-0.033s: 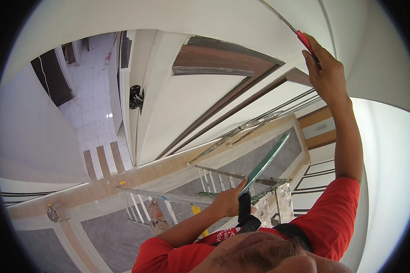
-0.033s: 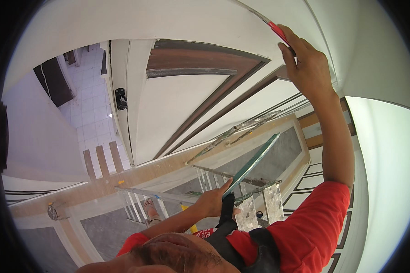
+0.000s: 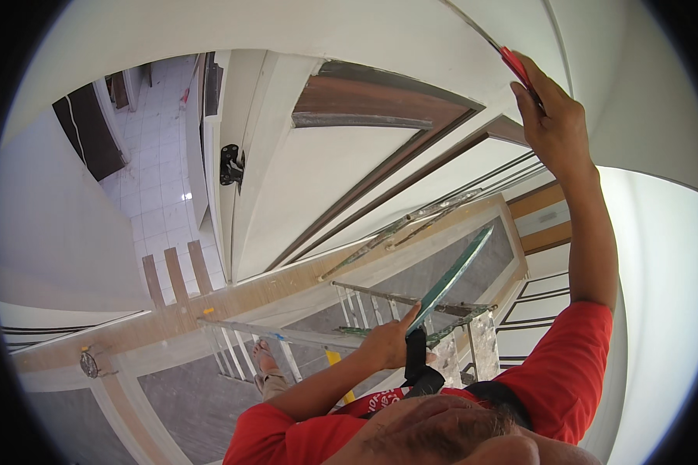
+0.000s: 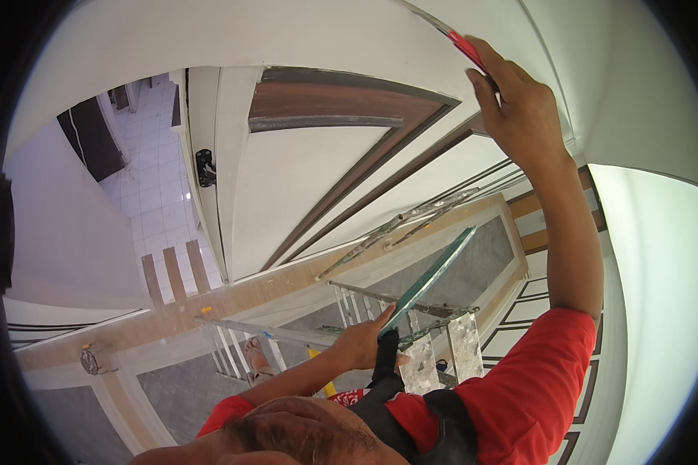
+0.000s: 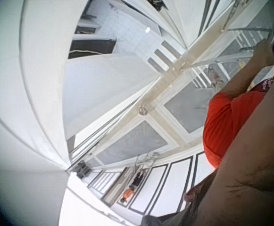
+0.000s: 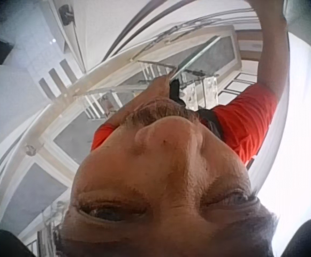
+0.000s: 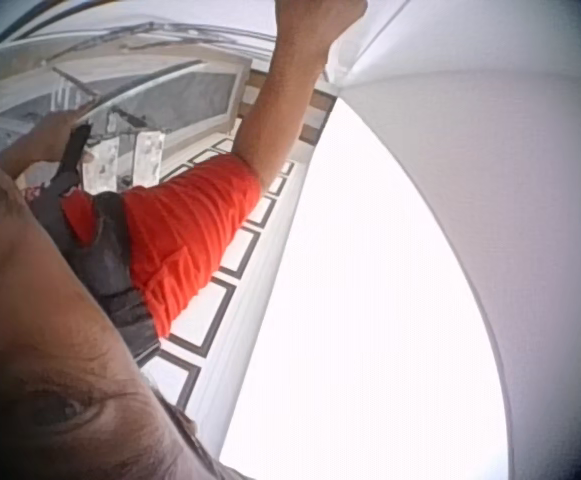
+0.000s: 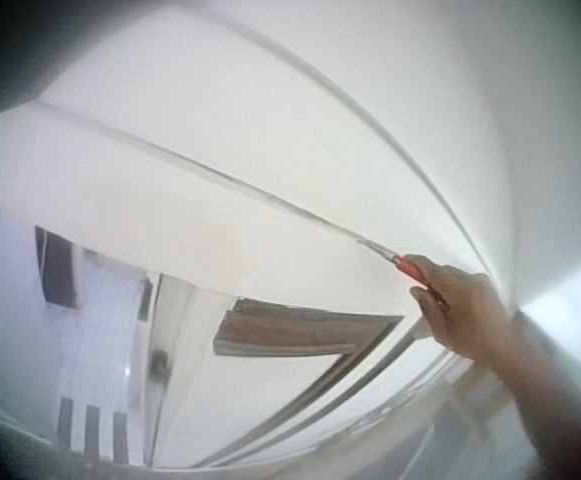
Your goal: The person positions a green strip of molding against the top of a door frame and uses a red utility knife to trim the excess length. The person then scrapes the surface of the molding with the knife to smooth it.
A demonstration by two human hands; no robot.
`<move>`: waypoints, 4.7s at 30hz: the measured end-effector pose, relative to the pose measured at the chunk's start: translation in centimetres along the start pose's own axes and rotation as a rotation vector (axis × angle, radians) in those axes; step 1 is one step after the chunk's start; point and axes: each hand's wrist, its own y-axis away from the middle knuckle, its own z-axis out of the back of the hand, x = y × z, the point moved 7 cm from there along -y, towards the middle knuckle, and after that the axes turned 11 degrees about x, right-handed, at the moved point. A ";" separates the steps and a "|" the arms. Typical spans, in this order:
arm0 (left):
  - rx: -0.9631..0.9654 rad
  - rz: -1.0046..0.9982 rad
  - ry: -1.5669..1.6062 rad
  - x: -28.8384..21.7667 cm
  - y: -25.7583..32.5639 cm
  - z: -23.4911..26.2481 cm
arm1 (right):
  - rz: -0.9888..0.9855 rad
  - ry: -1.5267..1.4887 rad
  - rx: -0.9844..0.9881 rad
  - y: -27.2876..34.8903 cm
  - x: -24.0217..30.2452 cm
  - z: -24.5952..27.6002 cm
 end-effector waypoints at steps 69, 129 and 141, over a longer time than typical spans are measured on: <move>0.071 -0.247 0.017 1.3 -1.6 -0.4 | 0.003 0.118 -0.024 -0.1 0.5 0.0; 0.052 -0.166 -0.034 2.2 -2.1 -1.2 | -0.133 -0.348 0.142 4.5 1.9 -4.8; 0.071 -0.179 -0.002 0.9 -0.5 -0.1 | 0.245 -0.171 -0.149 -3.5 16.3 5.6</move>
